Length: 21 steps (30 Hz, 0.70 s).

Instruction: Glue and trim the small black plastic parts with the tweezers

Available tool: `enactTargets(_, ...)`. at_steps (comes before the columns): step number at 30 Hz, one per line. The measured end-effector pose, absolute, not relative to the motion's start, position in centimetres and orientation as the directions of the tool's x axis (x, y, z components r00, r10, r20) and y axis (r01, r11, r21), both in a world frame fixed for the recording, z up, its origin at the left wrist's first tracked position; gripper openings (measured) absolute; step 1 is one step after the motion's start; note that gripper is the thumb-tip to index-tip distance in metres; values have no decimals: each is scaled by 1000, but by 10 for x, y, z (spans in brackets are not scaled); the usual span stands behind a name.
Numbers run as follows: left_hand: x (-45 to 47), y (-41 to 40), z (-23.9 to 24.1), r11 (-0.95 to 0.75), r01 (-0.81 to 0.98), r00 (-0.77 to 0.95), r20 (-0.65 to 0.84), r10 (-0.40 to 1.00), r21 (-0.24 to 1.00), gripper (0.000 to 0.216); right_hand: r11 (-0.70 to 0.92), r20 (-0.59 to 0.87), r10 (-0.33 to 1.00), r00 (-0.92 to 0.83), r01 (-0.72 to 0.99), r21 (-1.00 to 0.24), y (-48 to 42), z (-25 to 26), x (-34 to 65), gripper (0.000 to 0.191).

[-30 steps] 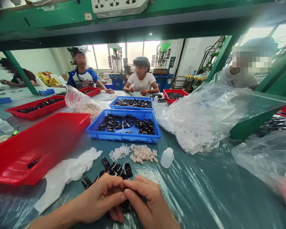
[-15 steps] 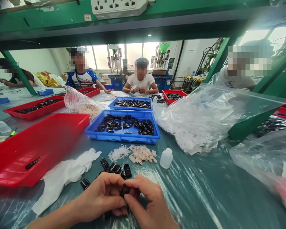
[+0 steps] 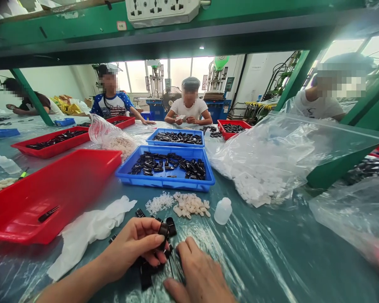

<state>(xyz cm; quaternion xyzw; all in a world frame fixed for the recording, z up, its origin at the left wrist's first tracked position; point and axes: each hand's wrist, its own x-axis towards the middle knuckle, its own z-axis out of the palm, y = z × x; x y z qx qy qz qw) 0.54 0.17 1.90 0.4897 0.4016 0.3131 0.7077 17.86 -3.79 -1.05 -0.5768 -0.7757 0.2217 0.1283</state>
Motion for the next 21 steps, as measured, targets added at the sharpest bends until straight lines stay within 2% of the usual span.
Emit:
enactTargets(2,5,1,18,325,-51,488,-261,833,944,30,274,-45,945,-325,855,-440,-38,-16,181,7)
enactTargets(6,5,2,17,318,-53,497,-251,831,947,31,287,-19,951,-308,906,-311,-38,-16,186,16)
enactTargets(11,4,4,17,292,-45,485,-235,842,955,28,248,-72,962,-264,953,-171,-35,-11,186,21)
enactTargets(14,3,4,17,286,-49,487,-227,843,957,26,278,-72,953,-295,942,-186,-34,-14,189,25)
enactTargets(18,2,5,17,284,-76,501,-210,840,956,22,348,1,933,-361,901,-260,-34,-18,197,26)
enactTargets(21,2,4,15,297,-96,519,-207,829,950,22,317,58,947,-316,892,-321,-33,-8,199,23)
